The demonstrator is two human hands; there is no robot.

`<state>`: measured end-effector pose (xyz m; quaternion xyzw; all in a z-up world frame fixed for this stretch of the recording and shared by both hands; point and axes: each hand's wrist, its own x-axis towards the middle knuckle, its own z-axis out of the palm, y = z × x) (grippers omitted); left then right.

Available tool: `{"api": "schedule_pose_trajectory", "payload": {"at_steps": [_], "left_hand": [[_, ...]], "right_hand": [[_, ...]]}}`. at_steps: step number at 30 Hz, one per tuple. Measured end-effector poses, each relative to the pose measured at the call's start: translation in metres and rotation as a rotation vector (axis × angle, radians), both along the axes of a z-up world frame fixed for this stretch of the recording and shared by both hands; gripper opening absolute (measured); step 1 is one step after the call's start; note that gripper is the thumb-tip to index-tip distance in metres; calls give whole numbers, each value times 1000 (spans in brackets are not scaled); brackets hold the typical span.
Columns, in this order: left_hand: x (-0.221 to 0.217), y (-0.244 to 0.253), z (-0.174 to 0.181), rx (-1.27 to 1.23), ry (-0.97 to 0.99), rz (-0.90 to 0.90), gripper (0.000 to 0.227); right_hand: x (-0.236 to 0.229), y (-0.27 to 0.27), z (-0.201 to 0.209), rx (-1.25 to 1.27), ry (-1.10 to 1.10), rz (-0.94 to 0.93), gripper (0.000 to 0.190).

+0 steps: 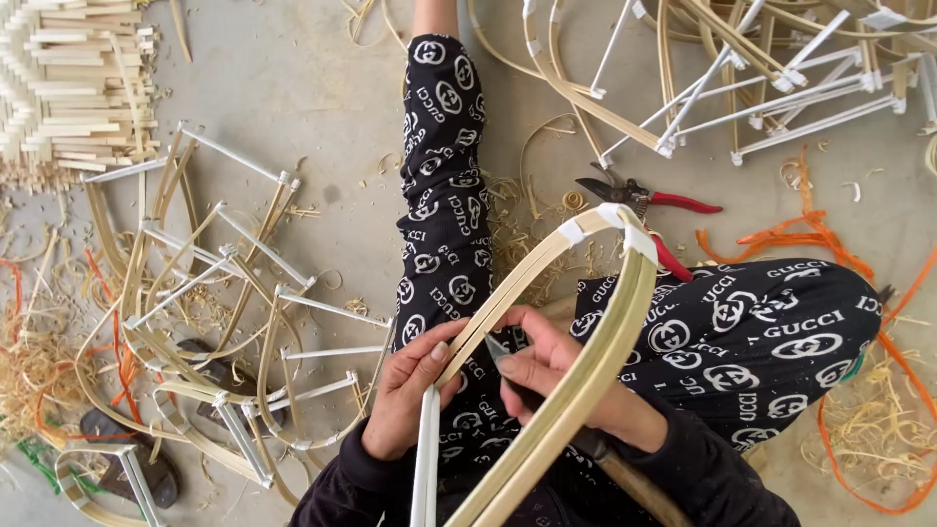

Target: Assembling and wrapping bamboo or wooden frames for furniture or decorative items using tape and cutting tools.

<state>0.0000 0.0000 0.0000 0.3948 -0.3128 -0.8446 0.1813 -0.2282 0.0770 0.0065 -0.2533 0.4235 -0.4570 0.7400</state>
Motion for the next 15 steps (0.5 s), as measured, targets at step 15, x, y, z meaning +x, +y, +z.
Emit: {"api": "schedule_pose_trajectory", "payload": {"at_steps": [15], "left_hand": [[9,0,-6,-31,-73,4,40]], "right_hand": [[-6,-3,0,103,-134,-214,39]]}}
